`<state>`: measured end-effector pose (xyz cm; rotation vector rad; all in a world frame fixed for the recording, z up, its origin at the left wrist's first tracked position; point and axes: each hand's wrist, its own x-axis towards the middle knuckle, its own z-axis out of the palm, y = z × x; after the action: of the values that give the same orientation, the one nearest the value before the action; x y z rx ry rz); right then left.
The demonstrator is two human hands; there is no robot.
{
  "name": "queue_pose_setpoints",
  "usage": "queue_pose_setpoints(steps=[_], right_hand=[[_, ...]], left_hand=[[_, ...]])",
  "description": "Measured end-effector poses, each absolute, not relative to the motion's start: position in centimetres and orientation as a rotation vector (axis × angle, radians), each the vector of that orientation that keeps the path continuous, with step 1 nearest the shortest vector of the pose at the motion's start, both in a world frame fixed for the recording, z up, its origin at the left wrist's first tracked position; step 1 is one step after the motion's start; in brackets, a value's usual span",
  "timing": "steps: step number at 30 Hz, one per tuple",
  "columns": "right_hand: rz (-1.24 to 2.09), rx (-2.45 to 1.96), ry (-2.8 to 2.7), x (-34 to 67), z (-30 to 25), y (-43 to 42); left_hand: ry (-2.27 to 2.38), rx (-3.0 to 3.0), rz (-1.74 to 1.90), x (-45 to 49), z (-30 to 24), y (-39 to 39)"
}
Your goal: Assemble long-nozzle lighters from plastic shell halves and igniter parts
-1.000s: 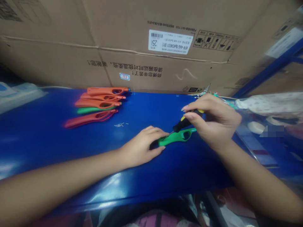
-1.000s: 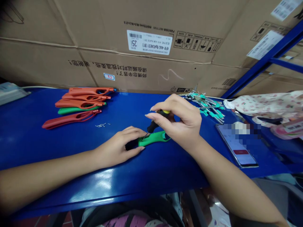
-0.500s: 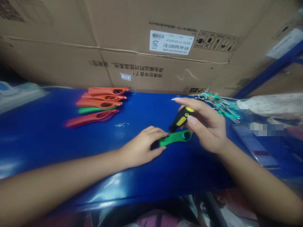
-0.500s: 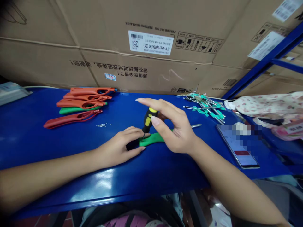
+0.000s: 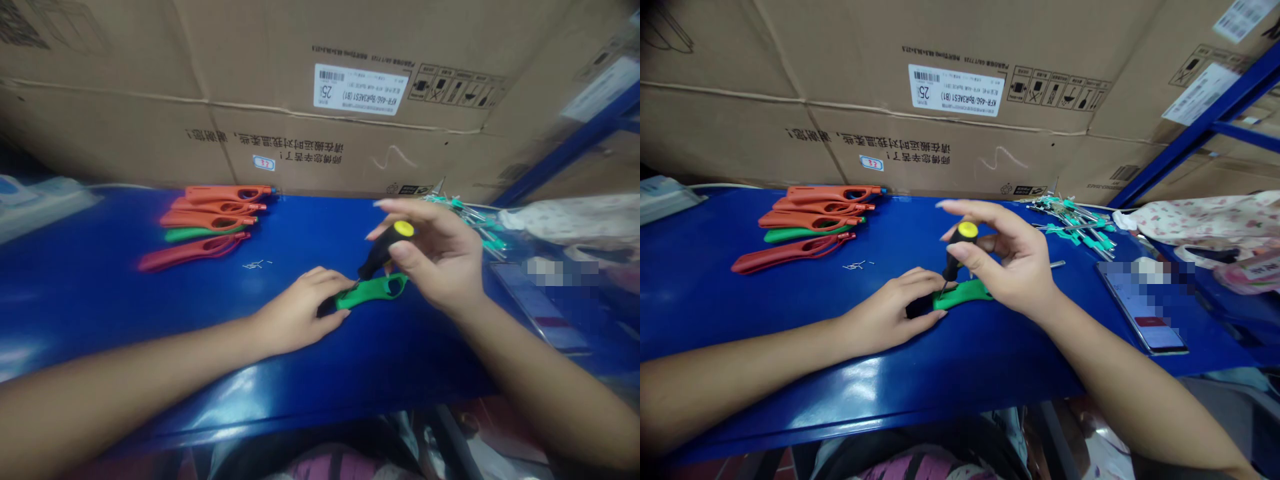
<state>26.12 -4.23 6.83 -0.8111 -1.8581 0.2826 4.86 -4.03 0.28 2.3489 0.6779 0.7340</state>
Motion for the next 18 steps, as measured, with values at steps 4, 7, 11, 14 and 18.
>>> queue_pose_setpoints(steps=[4,7,11,14,18], right_hand=[[-0.127,-0.690,-1.922,26.4,7.4,-4.2],[0.099,-0.776,-2.079,26.8,8.0,-4.5],[0.175,-0.761,-2.093,26.9,8.3,-4.8],[-0.110,-0.724,-2.061,26.8,8.2,-4.9],[0.132,-0.753,-2.090,26.6,8.1,-5.2]], left_hand=[[0.677,2.353,0.722,4.9,0.4,-4.0],[0.678,2.356,0.707,4.9,0.3,-4.0],[0.684,2.359,0.721,4.8,0.3,-4.0],[0.678,2.367,0.737,4.8,0.3,-4.1],[0.693,2.353,0.723,4.9,0.4,-4.1]])
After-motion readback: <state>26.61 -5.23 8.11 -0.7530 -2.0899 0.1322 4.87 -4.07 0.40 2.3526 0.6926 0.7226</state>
